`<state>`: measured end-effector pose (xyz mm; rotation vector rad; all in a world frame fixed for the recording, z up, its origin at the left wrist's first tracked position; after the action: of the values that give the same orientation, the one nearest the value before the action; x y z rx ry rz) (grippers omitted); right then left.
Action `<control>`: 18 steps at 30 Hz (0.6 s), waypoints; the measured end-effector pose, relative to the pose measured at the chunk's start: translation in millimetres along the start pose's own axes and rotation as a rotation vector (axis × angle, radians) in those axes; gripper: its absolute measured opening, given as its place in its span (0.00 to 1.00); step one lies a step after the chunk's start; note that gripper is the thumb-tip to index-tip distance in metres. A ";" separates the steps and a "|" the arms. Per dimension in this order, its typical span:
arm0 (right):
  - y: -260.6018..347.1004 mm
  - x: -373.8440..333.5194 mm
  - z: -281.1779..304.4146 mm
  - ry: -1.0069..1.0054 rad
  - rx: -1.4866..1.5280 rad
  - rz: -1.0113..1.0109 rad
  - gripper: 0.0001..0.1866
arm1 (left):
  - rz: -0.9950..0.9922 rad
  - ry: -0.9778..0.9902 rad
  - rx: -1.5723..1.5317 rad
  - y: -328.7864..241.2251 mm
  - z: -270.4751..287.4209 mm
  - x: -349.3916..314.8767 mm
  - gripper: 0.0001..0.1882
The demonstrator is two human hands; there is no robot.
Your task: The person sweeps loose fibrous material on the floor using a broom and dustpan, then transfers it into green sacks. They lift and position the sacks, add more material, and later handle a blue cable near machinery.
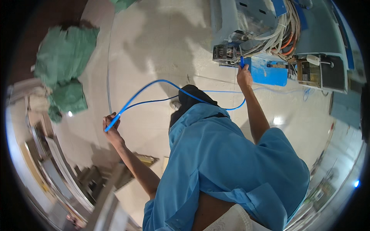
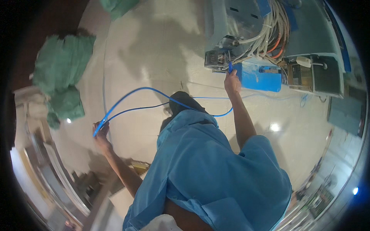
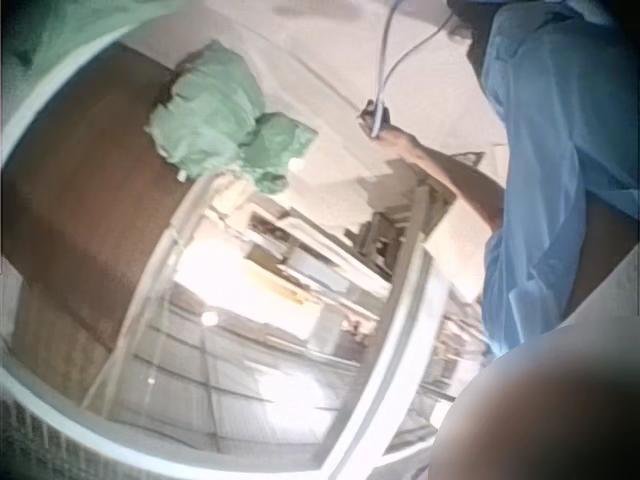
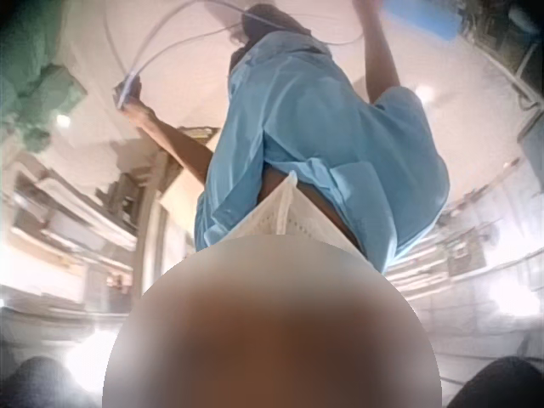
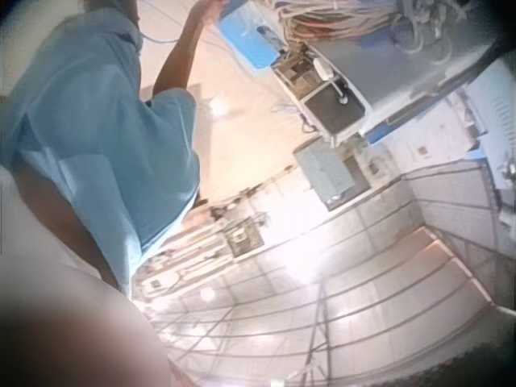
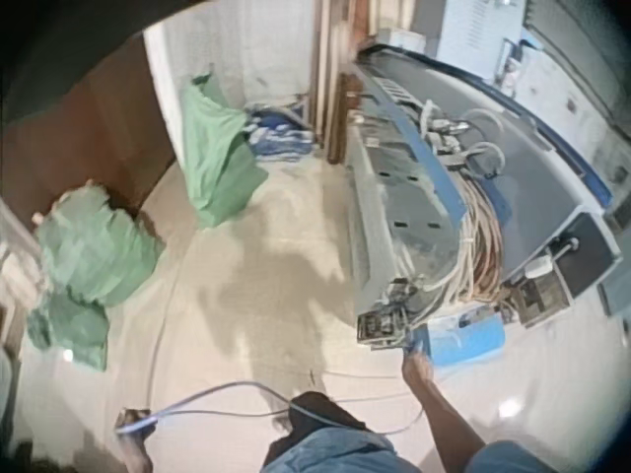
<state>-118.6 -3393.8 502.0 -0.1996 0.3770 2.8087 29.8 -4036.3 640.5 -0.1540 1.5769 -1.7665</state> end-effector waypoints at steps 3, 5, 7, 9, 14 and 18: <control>27.3 4.1 18.5 -0.173 0.147 -0.144 0.20 | 0.001 0.099 0.078 -47.7 -30.4 77.7 0.24; 43.5 15.5 22.6 -0.191 0.168 -0.233 0.22 | 0.015 0.155 0.126 -69.2 -57.3 131.5 0.25; 56.4 30.7 22.7 -0.229 0.186 -0.301 0.22 | 0.001 0.214 0.188 -83.3 -81.0 175.0 0.25; 66.6 47.6 20.5 -0.299 0.223 -0.345 0.22 | -0.047 0.264 0.282 -98.3 -103.2 213.8 0.26; 77.4 78.2 16.9 -0.463 0.292 -0.561 0.26 | -0.110 0.481 0.375 -137.8 -159.8 277.9 0.17; 90.2 100.4 15.2 -0.394 0.388 -0.658 0.26 | -0.062 0.574 0.570 -163.1 -201.2 318.9 0.15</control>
<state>-243.1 -3445.0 520.2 0.2675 0.6138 2.0178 -379.1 -4069.5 618.7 0.6335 1.3587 -2.3690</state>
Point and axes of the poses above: each hand's wrist, its own x-axis towards the middle knuckle, its own z-axis out of the back of the hand, y = z × x, the point moved 6 cm from there along x, towards the middle knuckle, and after that the axes turned 12 degrees about z, right-handed, at the moved point
